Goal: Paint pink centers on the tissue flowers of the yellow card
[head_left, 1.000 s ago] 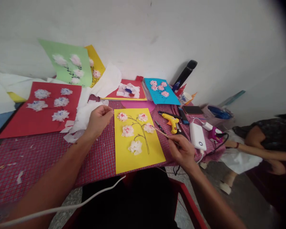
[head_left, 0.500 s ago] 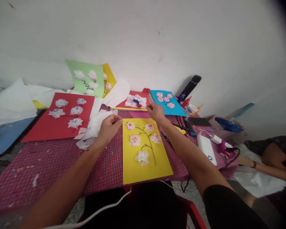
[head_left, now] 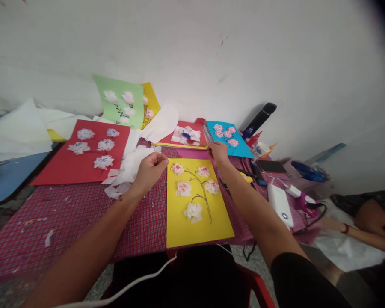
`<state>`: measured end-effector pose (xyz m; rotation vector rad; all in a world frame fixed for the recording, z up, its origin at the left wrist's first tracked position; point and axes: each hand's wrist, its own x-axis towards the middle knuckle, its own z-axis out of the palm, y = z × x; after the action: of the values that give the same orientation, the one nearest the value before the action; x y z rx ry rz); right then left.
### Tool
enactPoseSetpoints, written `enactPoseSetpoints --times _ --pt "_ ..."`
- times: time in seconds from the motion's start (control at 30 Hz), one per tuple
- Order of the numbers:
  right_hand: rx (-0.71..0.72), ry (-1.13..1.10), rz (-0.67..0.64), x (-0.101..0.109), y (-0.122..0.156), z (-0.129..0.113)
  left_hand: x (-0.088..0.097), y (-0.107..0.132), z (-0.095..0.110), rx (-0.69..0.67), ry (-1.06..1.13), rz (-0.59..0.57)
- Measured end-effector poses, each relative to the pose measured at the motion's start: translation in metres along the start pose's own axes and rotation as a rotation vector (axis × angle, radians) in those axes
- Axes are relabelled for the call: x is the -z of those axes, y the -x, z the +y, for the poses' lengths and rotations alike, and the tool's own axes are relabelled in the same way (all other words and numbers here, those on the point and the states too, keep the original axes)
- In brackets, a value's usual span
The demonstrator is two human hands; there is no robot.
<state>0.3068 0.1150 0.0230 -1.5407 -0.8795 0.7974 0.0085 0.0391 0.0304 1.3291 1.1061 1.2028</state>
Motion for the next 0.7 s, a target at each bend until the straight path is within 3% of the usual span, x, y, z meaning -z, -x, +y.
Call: enactPoseSetpoints --times 0.23,0.33,0.5,0.6,0.7 --pt "-0.085 -0.123 -0.041 0.002 0.006 -0.01 0.0 0.0 0.001 -0.008 -0.006 0.004" --pt "-0.081 -0.185 -0.065 0.016 0.02 -0.019 0.001 0.0 0.0 -0.011 -0.017 0.006" --pt "-0.019 -0.313 -0.13 0.078 0.082 -0.019 -0.001 0.0 -0.002 -0.027 0.005 0.024" --pt "-0.013 -0.238 -0.036 0.123 0.137 -0.002 -0.002 0.0 -0.001 -0.025 0.0 0.021" --pt "-0.007 -0.152 0.081 0.154 0.187 0.022 -0.004 0.001 0.0 -0.008 -0.013 0.011"
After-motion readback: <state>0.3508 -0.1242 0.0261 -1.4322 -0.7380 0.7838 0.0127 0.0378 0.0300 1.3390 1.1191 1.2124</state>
